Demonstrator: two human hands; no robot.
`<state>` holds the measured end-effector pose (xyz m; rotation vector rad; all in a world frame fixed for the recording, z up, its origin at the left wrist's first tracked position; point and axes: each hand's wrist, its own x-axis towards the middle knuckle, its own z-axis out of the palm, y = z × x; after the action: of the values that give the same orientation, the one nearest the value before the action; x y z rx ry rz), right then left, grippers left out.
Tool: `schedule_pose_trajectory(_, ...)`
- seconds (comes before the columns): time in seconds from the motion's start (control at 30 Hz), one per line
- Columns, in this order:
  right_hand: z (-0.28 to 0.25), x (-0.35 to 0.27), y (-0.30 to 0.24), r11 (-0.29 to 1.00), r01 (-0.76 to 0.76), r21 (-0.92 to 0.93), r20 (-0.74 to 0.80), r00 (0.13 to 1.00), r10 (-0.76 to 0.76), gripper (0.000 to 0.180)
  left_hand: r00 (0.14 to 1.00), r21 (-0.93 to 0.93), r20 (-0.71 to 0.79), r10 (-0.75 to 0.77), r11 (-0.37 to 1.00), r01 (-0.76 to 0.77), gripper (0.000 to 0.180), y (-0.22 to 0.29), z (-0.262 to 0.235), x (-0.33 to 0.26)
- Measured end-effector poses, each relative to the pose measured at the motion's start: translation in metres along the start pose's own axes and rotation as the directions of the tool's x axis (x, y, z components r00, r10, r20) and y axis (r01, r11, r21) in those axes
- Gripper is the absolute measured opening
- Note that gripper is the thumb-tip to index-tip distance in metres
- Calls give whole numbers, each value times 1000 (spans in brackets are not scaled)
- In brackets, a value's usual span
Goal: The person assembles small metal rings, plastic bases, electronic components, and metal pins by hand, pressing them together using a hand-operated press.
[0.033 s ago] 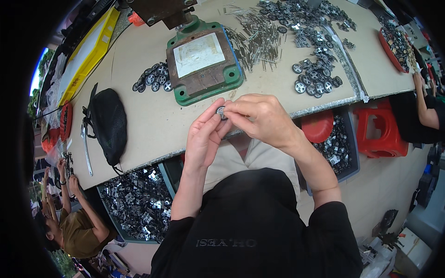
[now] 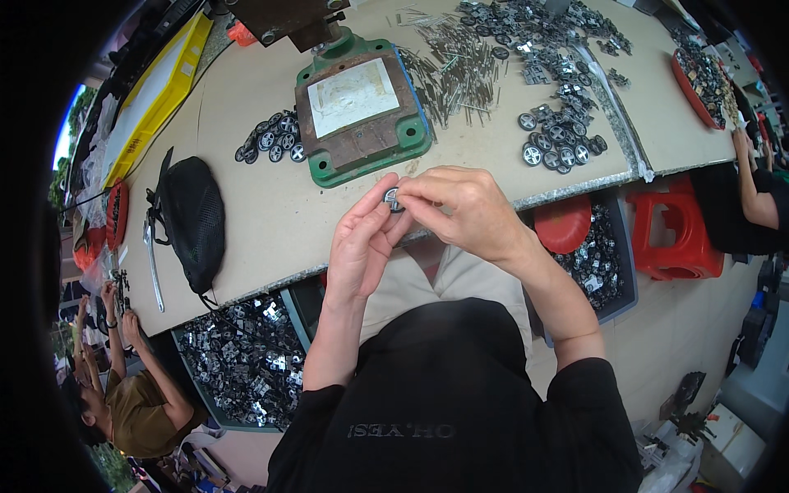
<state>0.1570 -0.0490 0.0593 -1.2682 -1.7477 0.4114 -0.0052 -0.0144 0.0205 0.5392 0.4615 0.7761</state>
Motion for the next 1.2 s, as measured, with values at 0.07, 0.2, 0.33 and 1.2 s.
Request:
schedule_pose_trajectory(0.07, 3, -2, 1, 999, -17, 40, -27, 999, 18, 12, 998, -40, 66, 22, 999, -20, 41, 0, 1, -3)
schedule_pose_trajectory(0.2, 10, -9, 3, 983, -50, 177, -104, 992, 70, 12, 997, -16, 75, 37, 999, -36, 43, 1, 2, -7)
schedule_pose_trajectory(0.33, 17, -13, 6, 986, 25, 162, -158, 987, 1, 13, 995, -45, 103, -4, 999, 8, 42, 1, -4, -7)
schedule_pose_trajectory(1.2, -118, 47, 145, 637, -499, -587, -417, 861, 291, 23, 1000, 71, 29, -11, 997, 9, 41, 1, -19, 13)
